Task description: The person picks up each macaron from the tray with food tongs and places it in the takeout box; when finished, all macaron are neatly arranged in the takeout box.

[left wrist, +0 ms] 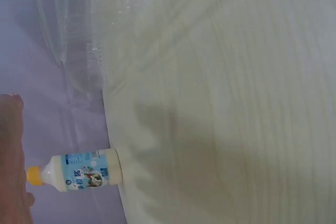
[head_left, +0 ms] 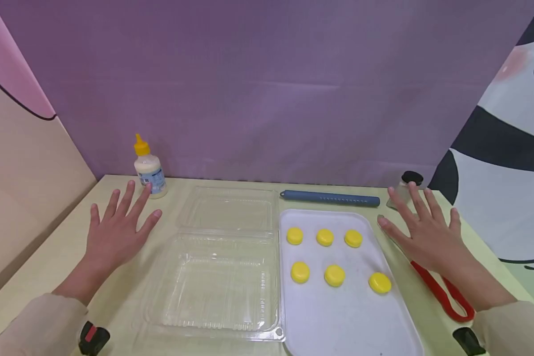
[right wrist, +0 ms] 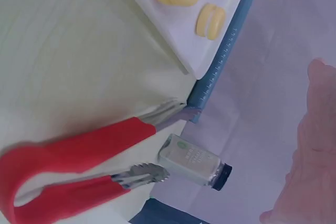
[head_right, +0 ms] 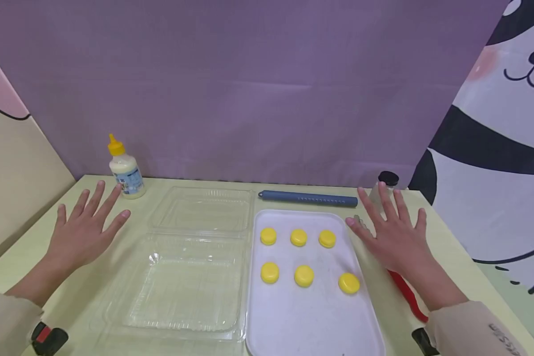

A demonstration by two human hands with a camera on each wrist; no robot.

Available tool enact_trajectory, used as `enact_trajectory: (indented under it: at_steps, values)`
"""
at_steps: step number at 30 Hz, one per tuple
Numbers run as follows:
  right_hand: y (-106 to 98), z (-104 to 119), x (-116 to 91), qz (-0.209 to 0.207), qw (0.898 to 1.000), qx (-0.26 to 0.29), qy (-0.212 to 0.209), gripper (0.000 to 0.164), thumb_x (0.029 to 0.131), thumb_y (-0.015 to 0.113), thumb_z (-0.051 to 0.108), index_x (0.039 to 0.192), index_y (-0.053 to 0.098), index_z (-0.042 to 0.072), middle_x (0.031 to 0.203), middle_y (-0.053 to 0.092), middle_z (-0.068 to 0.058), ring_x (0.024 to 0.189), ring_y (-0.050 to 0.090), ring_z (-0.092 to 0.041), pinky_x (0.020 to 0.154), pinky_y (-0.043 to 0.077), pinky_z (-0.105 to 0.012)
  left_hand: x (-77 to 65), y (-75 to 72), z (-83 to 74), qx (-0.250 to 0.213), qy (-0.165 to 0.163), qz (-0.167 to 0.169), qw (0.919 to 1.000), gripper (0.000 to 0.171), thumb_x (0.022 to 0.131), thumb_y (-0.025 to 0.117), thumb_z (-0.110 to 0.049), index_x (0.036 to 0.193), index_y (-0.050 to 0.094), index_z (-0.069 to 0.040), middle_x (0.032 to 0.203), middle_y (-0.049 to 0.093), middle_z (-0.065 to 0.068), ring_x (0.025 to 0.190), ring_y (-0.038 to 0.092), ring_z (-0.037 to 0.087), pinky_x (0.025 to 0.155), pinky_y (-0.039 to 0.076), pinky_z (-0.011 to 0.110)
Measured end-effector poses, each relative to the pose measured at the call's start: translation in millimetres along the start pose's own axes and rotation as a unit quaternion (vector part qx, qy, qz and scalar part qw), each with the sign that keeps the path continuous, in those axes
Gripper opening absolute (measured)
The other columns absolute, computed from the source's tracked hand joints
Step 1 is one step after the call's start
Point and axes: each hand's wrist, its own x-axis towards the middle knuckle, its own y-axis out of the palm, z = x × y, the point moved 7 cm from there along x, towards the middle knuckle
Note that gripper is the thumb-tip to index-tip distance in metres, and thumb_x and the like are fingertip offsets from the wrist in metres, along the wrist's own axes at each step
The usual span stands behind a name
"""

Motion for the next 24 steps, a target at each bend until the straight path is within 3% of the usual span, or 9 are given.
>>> enact_trajectory:
  at_steps: [5, 14, 19, 24]
  values:
    - [-10.5, -1.0, -4.4, -0.024, 0.999, -0.018, -0.013, 0.081, 0.103, 0.039, 0.061, 0.164, -0.002, 0.027, 0.167, -0.008, -0.022, 0.151, -0.009, -0.048, 0.107, -0.004, -0.082, -2.6, -4.9, -11.2, -0.006, 0.014, 0.008, 0.9999, 0.072, 0.106, 0.03, -0.059, 0.165, 0.009, -0.022, 0.168, 0.003, 0.019, 0.149, 0.011, 0.052, 0.11, 0.003, 0.079]
    - [-27.3, -8.1, -12.0, -0.049, 0.998, -0.039, -0.018, 0.075, 0.106, 0.043, 0.052, 0.165, 0.007, 0.021, 0.165, 0.011, -0.027, 0.138, 0.03, -0.057, 0.093, 0.036, -0.08, -11.7, -7.8, -35.7, -0.039, 0.034, 0.035, 0.9981, 0.068, 0.108, 0.042, -0.048, 0.164, 0.019, -0.017, 0.164, 0.019, 0.026, 0.14, 0.033, 0.055, 0.103, 0.027, 0.079]
    - [-31.5, -21.9, -18.9, -0.044, 0.999, -0.01, 0.018, 0.077, 0.105, 0.043, 0.052, 0.164, 0.011, 0.014, 0.161, 0.015, -0.032, 0.132, 0.032, -0.062, 0.083, 0.043, -0.079, -17.2, -4.1, -43.0, -0.073, 0.026, 0.069, 0.9946, 0.068, 0.107, 0.045, -0.047, 0.163, 0.021, -0.016, 0.161, 0.027, 0.027, 0.134, 0.039, 0.059, 0.09, 0.042, 0.075]
    - [-33.4, -38.4, -26.9, -0.055, 0.997, 0.013, 0.055, 0.078, 0.105, 0.045, 0.053, 0.162, 0.017, 0.007, 0.15, 0.027, -0.04, 0.124, 0.037, -0.063, 0.085, 0.04, -0.08, -21.3, 0.0, -43.7, -0.091, 0.012, 0.09, 0.9917, 0.07, 0.106, 0.048, -0.045, 0.162, 0.022, -0.012, 0.157, 0.034, 0.029, 0.134, 0.04, 0.056, 0.093, 0.041, 0.074]
